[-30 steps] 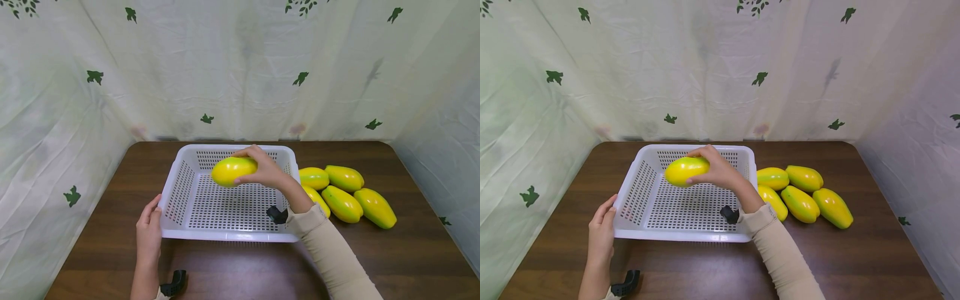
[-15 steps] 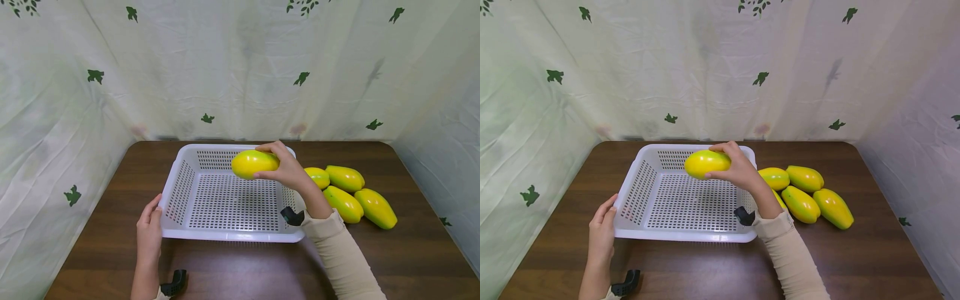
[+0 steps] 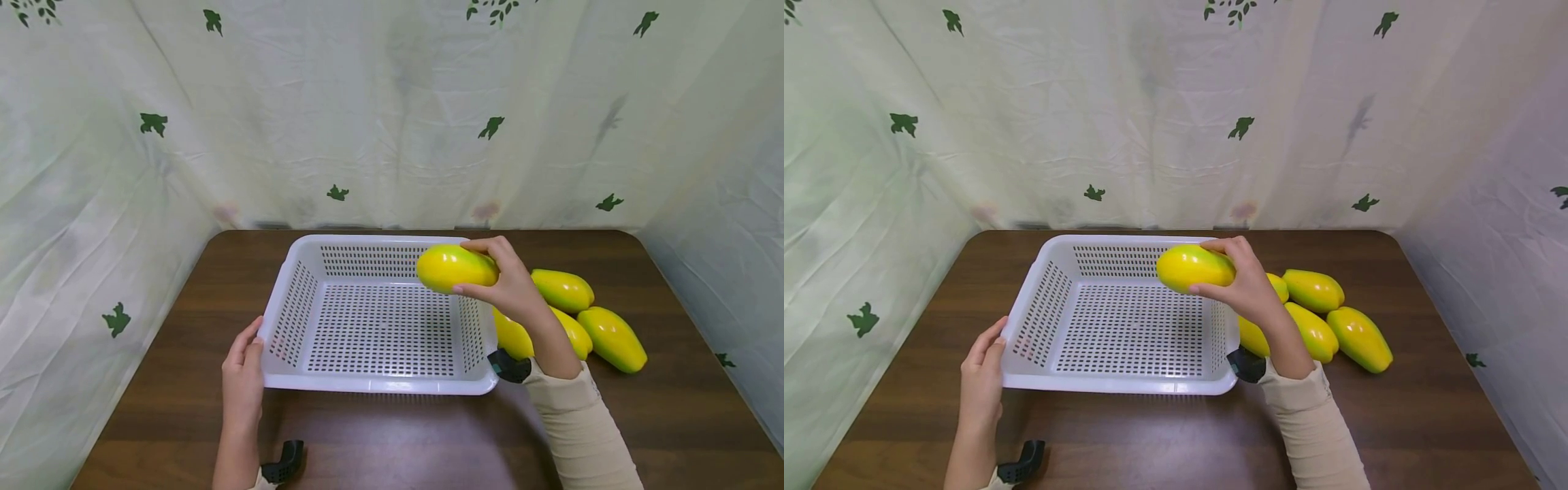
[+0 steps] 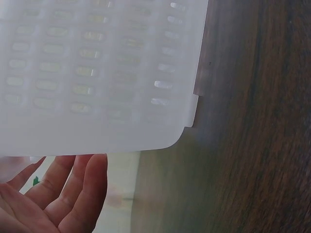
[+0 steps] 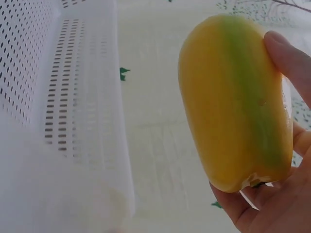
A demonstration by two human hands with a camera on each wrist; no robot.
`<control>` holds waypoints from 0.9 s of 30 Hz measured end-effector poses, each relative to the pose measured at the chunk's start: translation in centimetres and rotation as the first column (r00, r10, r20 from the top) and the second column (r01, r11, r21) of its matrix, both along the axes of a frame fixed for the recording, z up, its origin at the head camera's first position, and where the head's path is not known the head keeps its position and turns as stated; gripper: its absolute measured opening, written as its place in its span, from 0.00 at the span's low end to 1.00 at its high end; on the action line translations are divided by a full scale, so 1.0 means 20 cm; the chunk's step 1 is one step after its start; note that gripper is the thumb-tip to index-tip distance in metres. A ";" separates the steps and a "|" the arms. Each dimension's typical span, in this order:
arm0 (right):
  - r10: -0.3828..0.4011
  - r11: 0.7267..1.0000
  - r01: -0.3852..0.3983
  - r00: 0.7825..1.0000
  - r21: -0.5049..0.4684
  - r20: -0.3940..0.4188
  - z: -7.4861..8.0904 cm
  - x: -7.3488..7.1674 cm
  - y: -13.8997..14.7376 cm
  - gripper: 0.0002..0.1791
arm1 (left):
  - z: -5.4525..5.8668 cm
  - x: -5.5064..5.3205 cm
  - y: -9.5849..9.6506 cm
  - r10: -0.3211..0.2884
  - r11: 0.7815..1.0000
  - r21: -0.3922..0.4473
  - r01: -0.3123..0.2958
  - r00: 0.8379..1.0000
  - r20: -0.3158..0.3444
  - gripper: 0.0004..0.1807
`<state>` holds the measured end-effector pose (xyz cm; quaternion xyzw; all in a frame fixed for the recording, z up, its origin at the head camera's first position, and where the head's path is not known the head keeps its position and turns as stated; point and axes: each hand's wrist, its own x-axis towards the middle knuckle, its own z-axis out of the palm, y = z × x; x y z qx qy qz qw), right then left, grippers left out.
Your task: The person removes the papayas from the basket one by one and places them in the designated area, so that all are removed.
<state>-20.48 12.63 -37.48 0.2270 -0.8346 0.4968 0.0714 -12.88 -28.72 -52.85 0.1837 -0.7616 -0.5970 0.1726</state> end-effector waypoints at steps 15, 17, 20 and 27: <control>-0.227 0.974 0.226 0.970 0.025 0.086 -0.08 0.14 0.22 0.35 | 0.00 0.00 0.00 -0.001 1.000 0.002 0.001 1.000 0.007 0.20; -0.244 0.969 0.242 0.967 0.039 0.076 -0.10 0.16 0.25 0.35 | 0.06 0.02 0.03 -0.005 1.000 0.005 0.005 1.000 0.018 0.20; -0.257 0.965 0.254 0.965 0.056 0.055 -0.14 0.18 0.28 0.35 | 0.05 0.01 0.03 -0.005 1.000 0.003 0.005 1.000 0.018 0.20; -0.287 0.956 0.284 0.957 0.067 0.038 -0.20 0.24 0.34 0.35 | 0.03 0.01 0.01 -0.002 1.000 0.005 0.002 1.000 0.010 0.20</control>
